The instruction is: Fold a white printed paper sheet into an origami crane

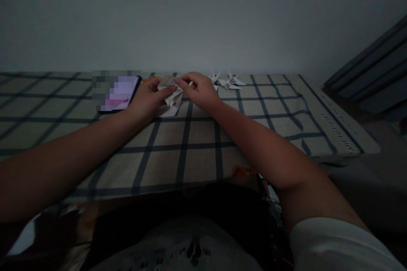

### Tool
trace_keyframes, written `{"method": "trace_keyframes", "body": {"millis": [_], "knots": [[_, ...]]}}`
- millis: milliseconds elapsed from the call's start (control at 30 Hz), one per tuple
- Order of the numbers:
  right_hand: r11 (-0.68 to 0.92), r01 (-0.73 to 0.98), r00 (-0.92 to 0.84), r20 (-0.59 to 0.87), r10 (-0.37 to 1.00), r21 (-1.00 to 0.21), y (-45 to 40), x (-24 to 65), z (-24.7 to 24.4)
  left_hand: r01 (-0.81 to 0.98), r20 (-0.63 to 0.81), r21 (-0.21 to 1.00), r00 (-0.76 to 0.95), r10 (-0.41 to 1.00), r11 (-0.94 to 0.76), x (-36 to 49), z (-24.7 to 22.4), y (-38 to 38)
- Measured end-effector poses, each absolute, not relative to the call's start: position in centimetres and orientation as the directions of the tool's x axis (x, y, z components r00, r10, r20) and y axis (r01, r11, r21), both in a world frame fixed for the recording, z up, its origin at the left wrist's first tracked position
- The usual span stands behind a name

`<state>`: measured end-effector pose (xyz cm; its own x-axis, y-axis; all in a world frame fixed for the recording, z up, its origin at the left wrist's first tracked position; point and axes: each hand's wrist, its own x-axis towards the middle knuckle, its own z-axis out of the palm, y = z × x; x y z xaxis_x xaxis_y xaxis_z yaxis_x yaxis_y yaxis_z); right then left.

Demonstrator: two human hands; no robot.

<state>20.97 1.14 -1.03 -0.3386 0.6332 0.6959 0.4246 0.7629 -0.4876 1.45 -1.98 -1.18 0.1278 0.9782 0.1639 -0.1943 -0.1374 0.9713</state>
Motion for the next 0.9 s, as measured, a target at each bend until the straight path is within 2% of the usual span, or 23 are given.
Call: {"method": "trace_keyframes", "body": {"millis": [100,200,300,533,700,900], "knots": [[0.708,0.309,-0.345,0.619,0.706,-0.635,1.23,21.08,-1.13,-0.168,0.233,0.960,0.027,0.972,-0.225,1.54,-1.27,-1.69],[0.626,0.174,-0.404,0.525,0.749,-0.760,1.44,21.24,-1.36,-0.193,0.218,0.959,0.029,0.975,-0.209,1.74,-1.12,-1.60],[0.559,0.093,-0.442,0.469,0.764,-0.824,1.63,21.40,-1.51,-0.238,0.197,0.954,0.037,0.980,-0.183,1.97,-0.73,-1.77],[0.571,0.016,-0.535,0.475,0.698,-0.821,1.80,21.41,-1.76,-0.327,0.188,0.933,0.087,0.978,-0.150,2.07,-0.53,-1.70],[0.523,0.031,-0.531,0.429,0.731,-0.852,1.60,21.42,-1.62,-0.338,0.198,0.925,0.035,0.980,-0.175,2.10,-0.84,-1.47],[0.564,0.056,-0.522,0.457,0.720,-0.824,1.36,21.37,-1.40,-0.269,0.228,0.943,0.095,0.969,-0.196,1.98,-1.10,-1.27]]}}
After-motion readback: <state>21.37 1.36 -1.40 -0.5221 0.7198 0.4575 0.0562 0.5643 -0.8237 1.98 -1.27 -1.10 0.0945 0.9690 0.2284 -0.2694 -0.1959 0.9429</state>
